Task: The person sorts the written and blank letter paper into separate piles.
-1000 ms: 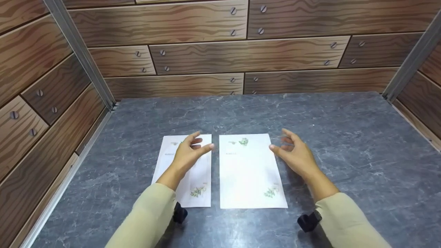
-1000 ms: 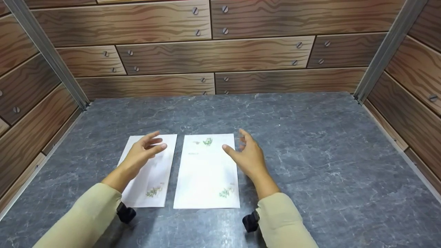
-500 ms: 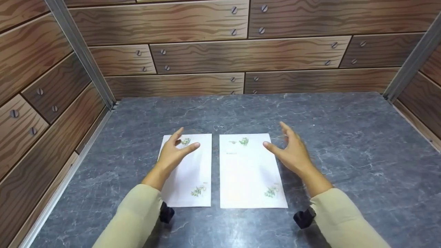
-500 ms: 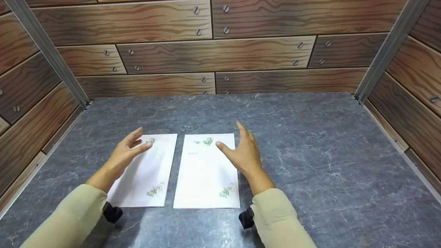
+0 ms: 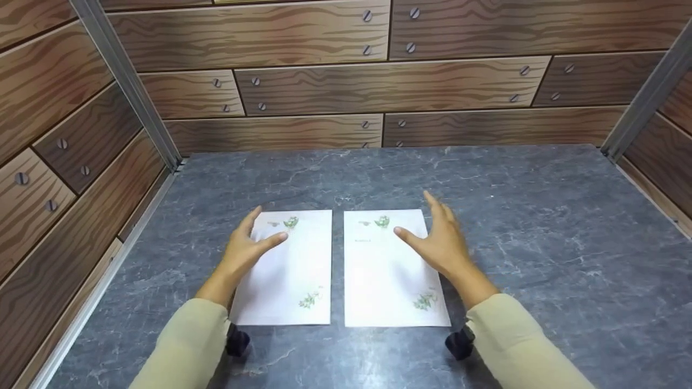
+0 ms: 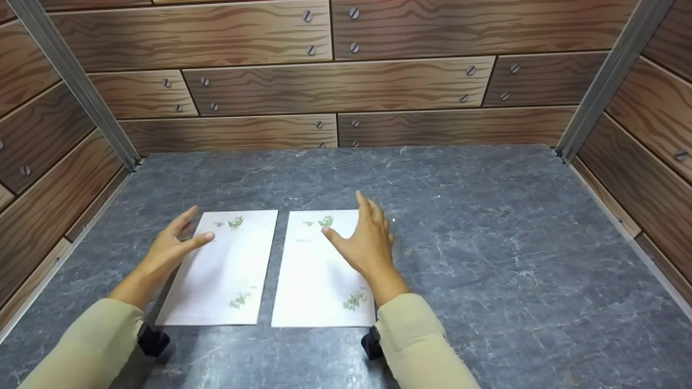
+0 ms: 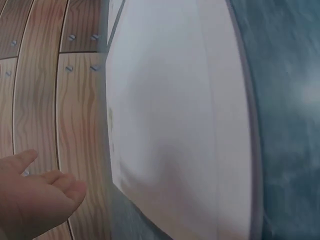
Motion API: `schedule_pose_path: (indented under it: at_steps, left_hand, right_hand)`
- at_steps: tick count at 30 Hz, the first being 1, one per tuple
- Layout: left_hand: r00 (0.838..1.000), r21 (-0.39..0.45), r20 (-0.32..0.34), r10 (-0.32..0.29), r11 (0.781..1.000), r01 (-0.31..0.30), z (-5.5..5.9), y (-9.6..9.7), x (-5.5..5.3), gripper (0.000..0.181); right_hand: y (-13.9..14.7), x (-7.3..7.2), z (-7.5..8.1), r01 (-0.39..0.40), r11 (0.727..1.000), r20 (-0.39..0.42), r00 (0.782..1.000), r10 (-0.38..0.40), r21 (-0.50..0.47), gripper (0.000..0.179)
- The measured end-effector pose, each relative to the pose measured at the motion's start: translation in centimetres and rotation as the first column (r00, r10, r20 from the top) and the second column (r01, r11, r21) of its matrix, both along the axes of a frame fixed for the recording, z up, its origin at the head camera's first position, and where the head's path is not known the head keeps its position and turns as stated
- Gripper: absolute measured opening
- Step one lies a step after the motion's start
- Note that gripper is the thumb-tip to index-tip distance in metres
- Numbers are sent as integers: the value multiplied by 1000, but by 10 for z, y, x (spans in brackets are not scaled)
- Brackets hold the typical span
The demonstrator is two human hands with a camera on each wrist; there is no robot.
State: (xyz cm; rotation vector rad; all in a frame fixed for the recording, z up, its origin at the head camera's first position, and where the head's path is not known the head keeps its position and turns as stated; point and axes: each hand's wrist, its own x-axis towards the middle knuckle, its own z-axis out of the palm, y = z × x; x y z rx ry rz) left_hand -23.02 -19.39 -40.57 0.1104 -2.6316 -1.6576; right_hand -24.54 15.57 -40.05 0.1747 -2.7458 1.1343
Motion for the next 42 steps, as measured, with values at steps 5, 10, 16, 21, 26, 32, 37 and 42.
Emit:
schedule_pose_path:
  at_steps: [5,10,16,21,26,32,37,42]
  left_hand:
    - [1000,-12,5,-9,1000,9,-6,-16,4,95]
    - [999,-23,36,-5,1000,6,-10,-29,8,98]
    - [997,-19,76,-5,1000,7,-14,-42,14,97]
    - [997,-16,69,-21,1000,22,-17,-51,20,94]
    - [997,-3,65,-41,999,41,-20,-58,25,97]
    - [996,23,68,-53,998,51,-22,-64,27,97]
    - [996,54,67,-60,997,57,-25,-66,26,97]
    - [994,88,76,-81,993,74,-26,-67,24,97]
  right_hand:
    - [-12,-1,-5,6,1000,16,1000,-6,-2,96]
    - [-24,-1,-10,13,1000,29,999,-13,-4,98]
    - [-37,0,-15,4,1000,23,1000,-4,-9,99]
    - [-48,2,-18,-5,1000,25,1000,5,-26,99]
    - [-59,5,-18,-23,999,50,998,25,-45,100]
    - [-71,7,-19,-52,996,67,996,57,-71,99]
    - [-81,10,-22,-67,994,82,994,75,-91,97]
    - [-89,13,-25,-84,990,107,990,97,-117,98]
